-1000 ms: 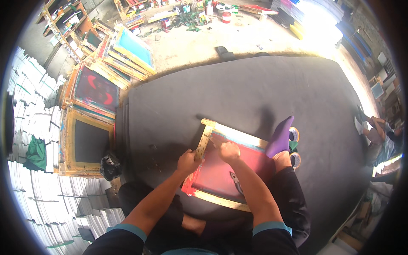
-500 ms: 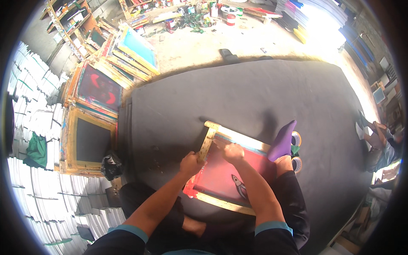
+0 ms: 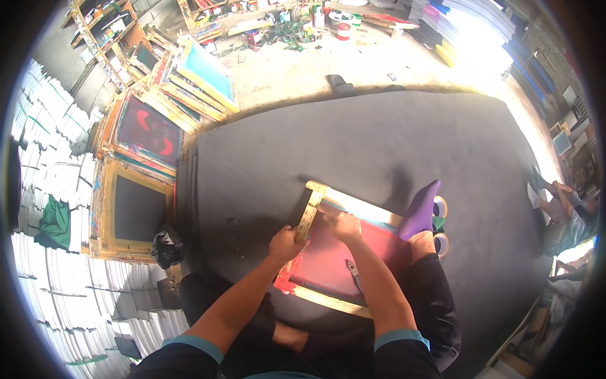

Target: The person sits on the floor and uses a small tool to scrape and clean the edges of a screen printing frame filled with red ink. They repeatedly scrape along the wooden frame's perimeter to remove excess ink or residue.

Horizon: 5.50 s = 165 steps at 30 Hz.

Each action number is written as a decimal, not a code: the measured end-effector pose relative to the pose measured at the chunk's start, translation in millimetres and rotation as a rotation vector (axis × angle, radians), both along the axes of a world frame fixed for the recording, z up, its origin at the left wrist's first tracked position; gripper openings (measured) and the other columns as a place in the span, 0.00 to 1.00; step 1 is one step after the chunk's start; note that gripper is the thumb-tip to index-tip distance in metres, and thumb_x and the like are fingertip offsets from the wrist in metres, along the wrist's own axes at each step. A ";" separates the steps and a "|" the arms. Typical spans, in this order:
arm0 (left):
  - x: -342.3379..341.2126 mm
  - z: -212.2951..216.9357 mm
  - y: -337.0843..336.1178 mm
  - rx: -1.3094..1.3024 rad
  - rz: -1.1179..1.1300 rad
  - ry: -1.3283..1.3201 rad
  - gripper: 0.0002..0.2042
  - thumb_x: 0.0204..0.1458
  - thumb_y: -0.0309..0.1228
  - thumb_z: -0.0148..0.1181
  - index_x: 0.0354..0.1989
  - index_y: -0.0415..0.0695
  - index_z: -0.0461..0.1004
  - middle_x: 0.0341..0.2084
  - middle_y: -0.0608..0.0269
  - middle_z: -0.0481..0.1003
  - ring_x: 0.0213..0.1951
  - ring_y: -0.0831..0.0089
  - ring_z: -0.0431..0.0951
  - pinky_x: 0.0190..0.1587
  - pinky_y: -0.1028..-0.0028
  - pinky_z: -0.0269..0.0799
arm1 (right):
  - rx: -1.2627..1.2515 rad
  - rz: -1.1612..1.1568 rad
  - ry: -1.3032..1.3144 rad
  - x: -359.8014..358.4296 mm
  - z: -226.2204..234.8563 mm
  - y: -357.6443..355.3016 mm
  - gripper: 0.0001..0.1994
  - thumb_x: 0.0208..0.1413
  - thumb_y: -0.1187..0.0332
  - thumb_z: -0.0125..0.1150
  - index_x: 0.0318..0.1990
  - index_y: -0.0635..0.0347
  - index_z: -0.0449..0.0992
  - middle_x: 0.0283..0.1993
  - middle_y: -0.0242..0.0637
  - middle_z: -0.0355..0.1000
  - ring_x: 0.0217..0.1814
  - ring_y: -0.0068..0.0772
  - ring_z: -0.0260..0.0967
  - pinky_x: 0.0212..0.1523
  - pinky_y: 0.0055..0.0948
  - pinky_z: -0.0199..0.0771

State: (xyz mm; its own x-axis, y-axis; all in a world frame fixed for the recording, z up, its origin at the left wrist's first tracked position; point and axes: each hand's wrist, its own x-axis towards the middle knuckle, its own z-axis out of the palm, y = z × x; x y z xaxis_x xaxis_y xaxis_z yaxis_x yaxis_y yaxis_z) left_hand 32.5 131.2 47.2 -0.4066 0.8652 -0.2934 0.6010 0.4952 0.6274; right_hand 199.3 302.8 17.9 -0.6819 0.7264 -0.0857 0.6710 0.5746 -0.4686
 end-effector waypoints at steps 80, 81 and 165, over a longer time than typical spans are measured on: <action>-5.7 -3.3 28.9 0.013 -0.027 0.071 0.22 0.51 0.43 0.72 0.50 0.44 0.79 0.45 0.53 0.78 0.48 0.50 0.82 0.51 0.53 0.80 | -0.070 -0.239 -0.237 -28.2 66.9 2.7 0.18 0.67 0.55 0.56 0.62 0.24 0.79 0.44 0.48 0.83 0.48 0.54 0.82 0.52 0.53 0.82; -4.4 -1.6 29.3 0.021 -0.030 0.071 0.22 0.51 0.43 0.72 0.50 0.44 0.79 0.45 0.53 0.78 0.48 0.49 0.82 0.50 0.53 0.80 | -0.061 -0.231 -0.223 -26.3 62.2 4.3 0.18 0.68 0.55 0.55 0.62 0.24 0.79 0.44 0.48 0.83 0.47 0.54 0.82 0.52 0.52 0.82; -6.9 -3.0 32.3 0.031 -0.050 0.094 0.20 0.49 0.43 0.71 0.46 0.44 0.80 0.43 0.52 0.79 0.45 0.49 0.83 0.48 0.53 0.80 | -0.098 -0.027 -0.101 -8.6 33.6 27.2 0.19 0.68 0.58 0.58 0.64 0.39 0.79 0.53 0.47 0.82 0.55 0.53 0.80 0.59 0.45 0.78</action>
State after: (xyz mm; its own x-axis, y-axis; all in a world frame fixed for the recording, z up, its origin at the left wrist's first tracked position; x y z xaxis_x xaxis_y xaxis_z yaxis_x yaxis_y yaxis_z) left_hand 25.6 163.5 44.2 -0.3870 0.8932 -0.2290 0.6816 0.4444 0.5814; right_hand 190.7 330.1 51.5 -0.6467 0.7290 -0.2243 0.7319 0.5106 -0.4512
